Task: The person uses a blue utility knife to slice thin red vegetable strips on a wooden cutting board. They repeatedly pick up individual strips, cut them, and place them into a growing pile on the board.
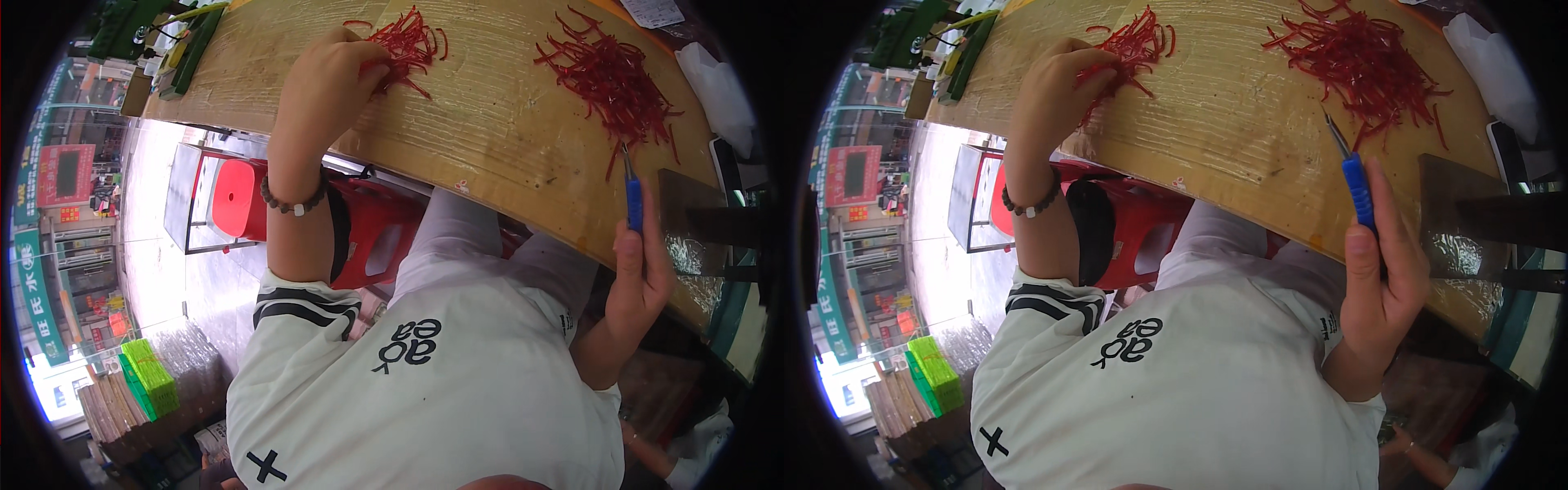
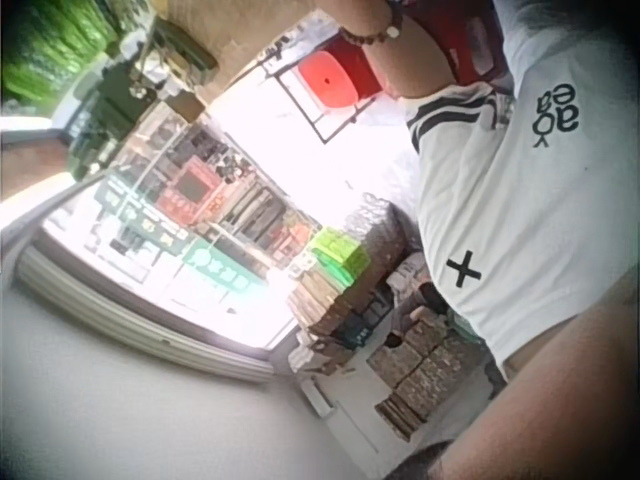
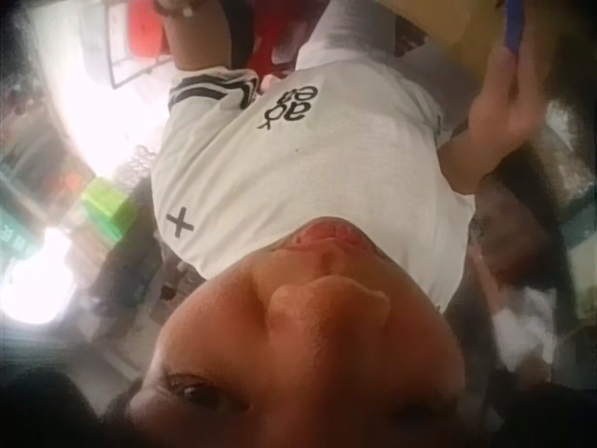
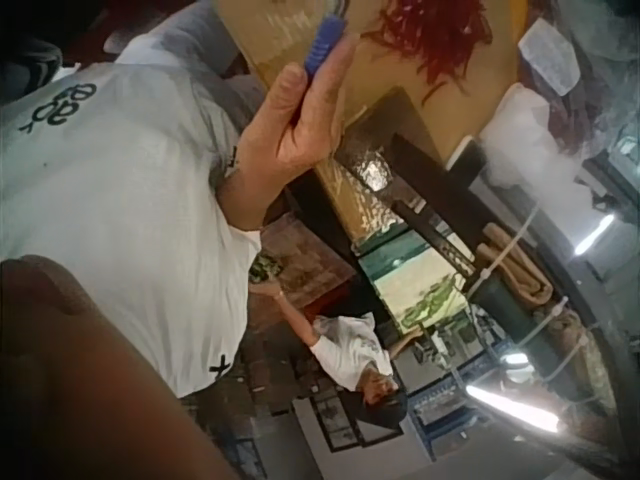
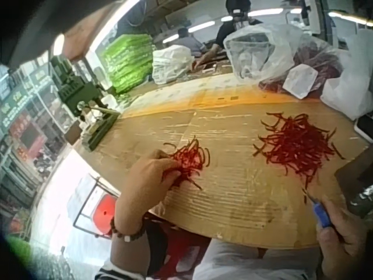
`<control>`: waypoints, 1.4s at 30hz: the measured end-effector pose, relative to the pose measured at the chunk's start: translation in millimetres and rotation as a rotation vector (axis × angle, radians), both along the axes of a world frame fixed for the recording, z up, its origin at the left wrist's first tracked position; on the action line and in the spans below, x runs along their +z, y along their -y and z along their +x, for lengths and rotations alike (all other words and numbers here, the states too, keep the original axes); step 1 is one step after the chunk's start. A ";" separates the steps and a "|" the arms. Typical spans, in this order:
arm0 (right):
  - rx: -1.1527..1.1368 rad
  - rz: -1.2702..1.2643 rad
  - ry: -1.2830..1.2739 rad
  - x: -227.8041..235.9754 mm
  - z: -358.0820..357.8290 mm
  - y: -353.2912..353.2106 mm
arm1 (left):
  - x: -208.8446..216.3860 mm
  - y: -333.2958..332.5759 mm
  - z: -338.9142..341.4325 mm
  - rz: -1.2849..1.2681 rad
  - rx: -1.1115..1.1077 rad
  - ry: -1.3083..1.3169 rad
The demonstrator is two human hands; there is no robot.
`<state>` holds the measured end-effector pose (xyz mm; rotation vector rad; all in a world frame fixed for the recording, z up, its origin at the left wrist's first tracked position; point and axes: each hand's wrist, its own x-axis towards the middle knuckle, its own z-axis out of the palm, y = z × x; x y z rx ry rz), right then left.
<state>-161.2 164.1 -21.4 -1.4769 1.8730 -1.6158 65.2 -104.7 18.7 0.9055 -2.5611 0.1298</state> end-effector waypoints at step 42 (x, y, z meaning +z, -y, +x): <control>0.024 0.036 -0.309 4.7 13.7 21.5 | -34.0 -99.1 -68.9 0.319 -0.380 -0.537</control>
